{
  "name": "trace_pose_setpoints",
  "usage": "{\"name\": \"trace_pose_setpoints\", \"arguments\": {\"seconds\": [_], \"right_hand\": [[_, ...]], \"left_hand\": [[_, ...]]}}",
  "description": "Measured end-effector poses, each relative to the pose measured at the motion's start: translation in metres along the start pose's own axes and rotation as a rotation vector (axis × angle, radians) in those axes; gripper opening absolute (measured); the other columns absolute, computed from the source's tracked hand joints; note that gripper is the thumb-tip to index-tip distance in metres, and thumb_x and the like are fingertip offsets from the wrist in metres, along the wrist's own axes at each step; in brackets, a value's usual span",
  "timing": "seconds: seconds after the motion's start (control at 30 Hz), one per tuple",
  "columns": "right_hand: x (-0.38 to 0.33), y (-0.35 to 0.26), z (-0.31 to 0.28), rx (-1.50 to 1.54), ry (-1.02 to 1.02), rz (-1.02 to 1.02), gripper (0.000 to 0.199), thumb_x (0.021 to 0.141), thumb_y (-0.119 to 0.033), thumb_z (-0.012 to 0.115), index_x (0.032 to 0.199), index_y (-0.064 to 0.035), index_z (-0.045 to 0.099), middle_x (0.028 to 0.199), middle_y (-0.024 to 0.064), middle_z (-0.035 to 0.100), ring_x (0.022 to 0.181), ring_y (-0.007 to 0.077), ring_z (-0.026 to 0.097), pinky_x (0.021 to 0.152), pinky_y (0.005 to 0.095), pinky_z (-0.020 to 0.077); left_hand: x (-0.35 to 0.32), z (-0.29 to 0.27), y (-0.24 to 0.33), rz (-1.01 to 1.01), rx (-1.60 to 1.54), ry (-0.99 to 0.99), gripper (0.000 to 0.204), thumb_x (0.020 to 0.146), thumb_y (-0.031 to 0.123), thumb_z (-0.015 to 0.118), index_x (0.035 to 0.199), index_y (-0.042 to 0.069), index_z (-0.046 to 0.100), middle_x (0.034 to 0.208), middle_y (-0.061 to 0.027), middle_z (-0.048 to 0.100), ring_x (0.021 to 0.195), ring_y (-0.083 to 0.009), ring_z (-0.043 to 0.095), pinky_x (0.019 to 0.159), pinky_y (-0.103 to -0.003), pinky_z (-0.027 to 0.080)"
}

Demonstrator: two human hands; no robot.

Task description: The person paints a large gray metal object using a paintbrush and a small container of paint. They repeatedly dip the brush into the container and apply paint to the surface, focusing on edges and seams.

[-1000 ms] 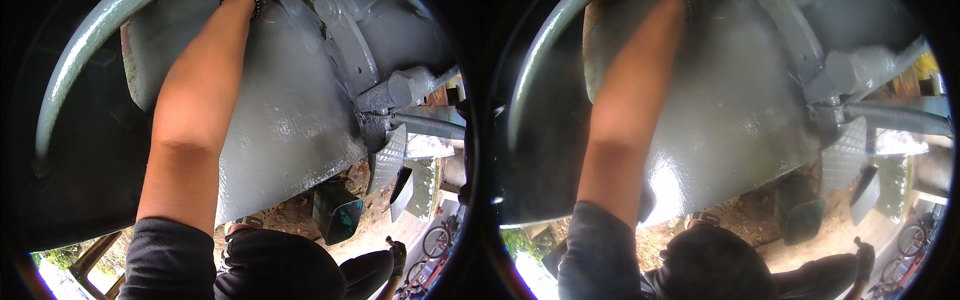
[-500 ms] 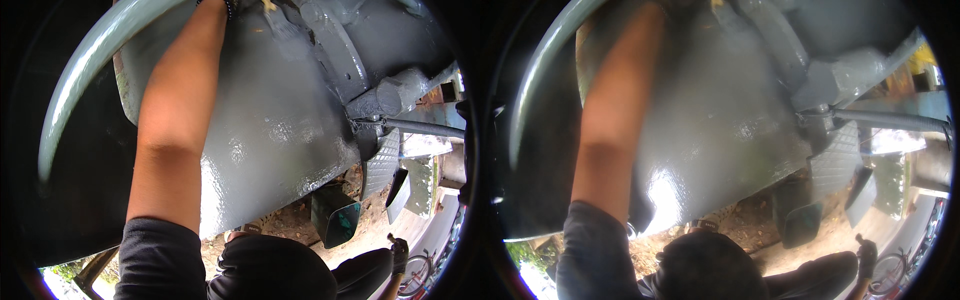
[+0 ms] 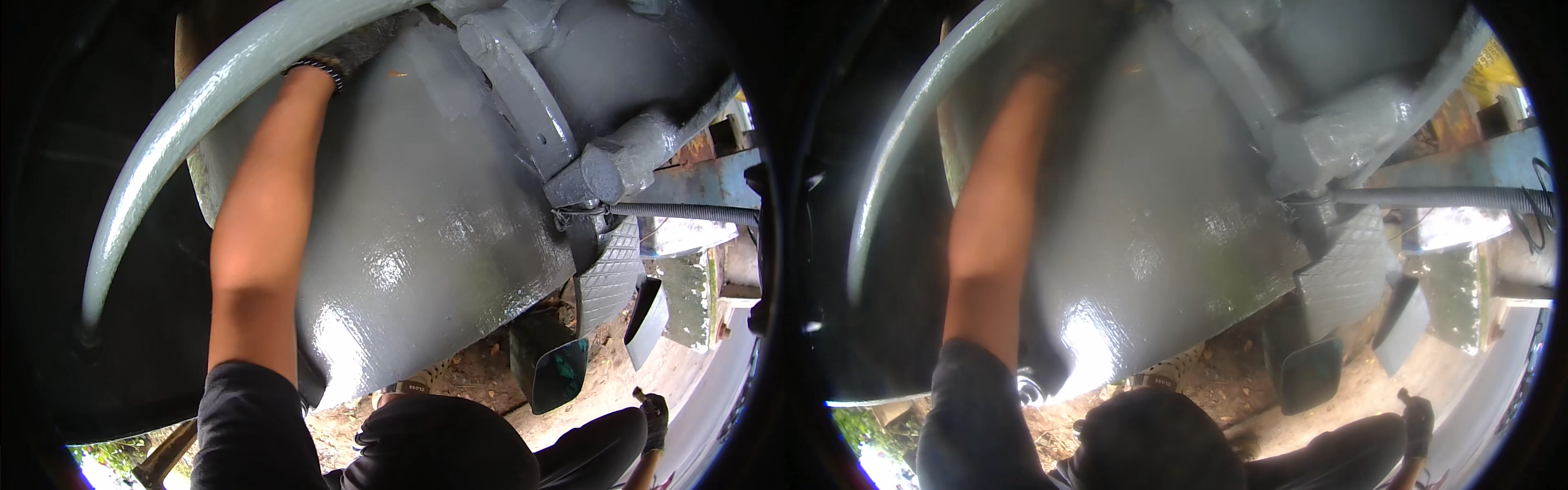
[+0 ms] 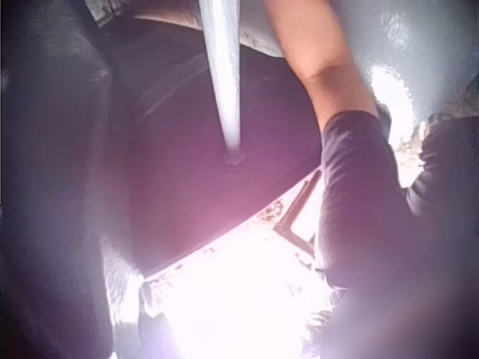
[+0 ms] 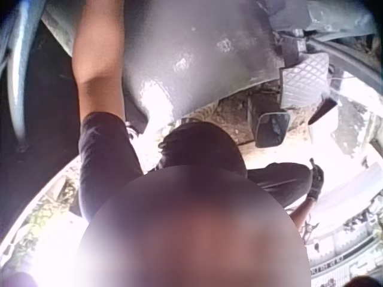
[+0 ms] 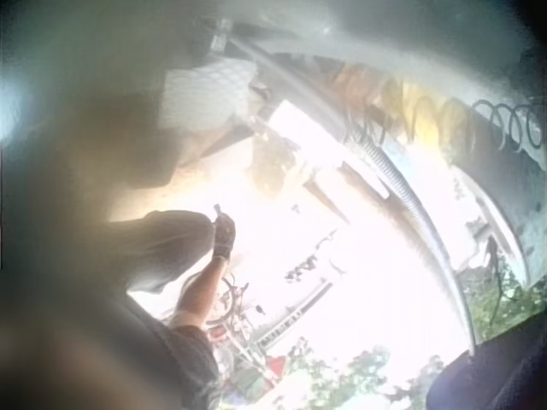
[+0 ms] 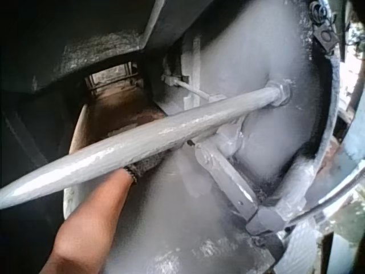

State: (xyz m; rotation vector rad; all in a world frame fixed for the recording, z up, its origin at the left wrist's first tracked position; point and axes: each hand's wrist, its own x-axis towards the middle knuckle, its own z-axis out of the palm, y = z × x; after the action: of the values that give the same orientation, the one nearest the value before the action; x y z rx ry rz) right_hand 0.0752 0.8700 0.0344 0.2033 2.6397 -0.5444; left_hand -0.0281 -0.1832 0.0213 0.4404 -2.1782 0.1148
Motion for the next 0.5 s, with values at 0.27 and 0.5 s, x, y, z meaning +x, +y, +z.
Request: {"name": "trace_pose_setpoints", "arguments": {"seconds": [0.27,0.5], "right_hand": [[0.004,-0.019,0.013,0.156,-0.056,0.142,0.012,0.103,-0.019,0.068,0.112,-0.012,0.065,0.078,-0.0058,0.052,0.066,0.0062,0.046,0.058,0.0269,0.0411],[-0.003,-0.026,0.009,0.185,0.047,0.175,0.007,0.103,-0.016,0.067,0.108,-0.0122,0.064,0.07,-0.0077,0.047,0.056,0.0037,0.041,0.049,0.0233,0.0361]], "left_hand": [[0.0,0.001,-0.007,-0.076,-0.122,-0.073,0.049,0.108,0.049,0.053,0.134,0.011,0.069,0.137,-0.0179,0.07,0.125,-0.0312,0.068,0.109,-0.043,0.051],[-0.006,0.019,-0.015,-0.153,-0.243,-0.157,0.049,0.107,0.05,0.054,0.133,0.011,0.07,0.136,-0.0182,0.07,0.124,-0.0308,0.068,0.108,-0.043,0.051]]}}
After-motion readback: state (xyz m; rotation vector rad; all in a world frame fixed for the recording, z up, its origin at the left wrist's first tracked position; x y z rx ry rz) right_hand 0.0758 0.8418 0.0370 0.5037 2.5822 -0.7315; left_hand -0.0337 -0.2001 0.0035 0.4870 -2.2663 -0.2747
